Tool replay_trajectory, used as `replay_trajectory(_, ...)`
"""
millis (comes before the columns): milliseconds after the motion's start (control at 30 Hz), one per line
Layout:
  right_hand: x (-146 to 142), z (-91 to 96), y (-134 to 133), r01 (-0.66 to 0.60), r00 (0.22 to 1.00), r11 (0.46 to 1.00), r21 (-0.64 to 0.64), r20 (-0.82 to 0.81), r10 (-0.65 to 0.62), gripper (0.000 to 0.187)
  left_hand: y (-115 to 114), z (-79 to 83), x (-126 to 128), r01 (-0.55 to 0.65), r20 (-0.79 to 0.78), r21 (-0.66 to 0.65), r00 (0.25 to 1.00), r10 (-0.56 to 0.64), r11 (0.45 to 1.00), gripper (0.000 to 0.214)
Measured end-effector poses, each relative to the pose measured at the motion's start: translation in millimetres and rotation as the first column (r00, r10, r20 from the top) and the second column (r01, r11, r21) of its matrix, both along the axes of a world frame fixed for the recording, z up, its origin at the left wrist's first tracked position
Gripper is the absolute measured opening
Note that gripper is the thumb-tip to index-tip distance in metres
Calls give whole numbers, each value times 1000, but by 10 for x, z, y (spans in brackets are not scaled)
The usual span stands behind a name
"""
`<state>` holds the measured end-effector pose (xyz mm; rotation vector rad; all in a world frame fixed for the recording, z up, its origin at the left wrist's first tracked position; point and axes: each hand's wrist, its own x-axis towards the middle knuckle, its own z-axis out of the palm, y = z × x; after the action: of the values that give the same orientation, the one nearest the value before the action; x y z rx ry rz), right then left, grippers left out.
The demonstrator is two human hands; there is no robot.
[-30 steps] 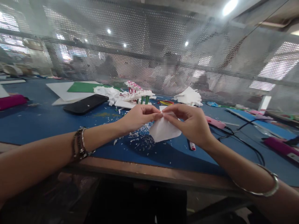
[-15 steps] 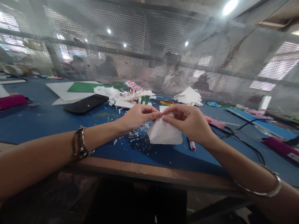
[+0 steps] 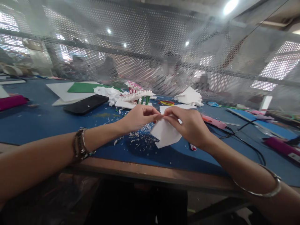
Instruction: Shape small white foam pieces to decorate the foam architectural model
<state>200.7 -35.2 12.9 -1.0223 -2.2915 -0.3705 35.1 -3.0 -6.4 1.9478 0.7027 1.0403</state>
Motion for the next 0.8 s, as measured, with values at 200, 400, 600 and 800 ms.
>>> replay_trajectory(200, 7, -53, 53, -51, 997, 998, -40, -66, 48, 10, 5, 1, -5, -24, 4, 52, 1000, 23, 998, 13)
replay_trajectory(400, 60, -20, 87, -231, 938, 949, -217, -310, 157, 9, 20, -16, -13, -17, 31, 73, 999, 14, 997, 12)
replay_trajectory(600, 85, 8, 75, -211, 945, 953, -216, -292, 144, 8, 24, -17, -23, -19, -4, 98, 1000, 20, 995, 13)
replay_trajectory(800, 52, -5, 91, -163, 963, 967, -198, -246, 112, 8, 11, -18, -34, -47, -62, 199, 996, 61, 979, 16)
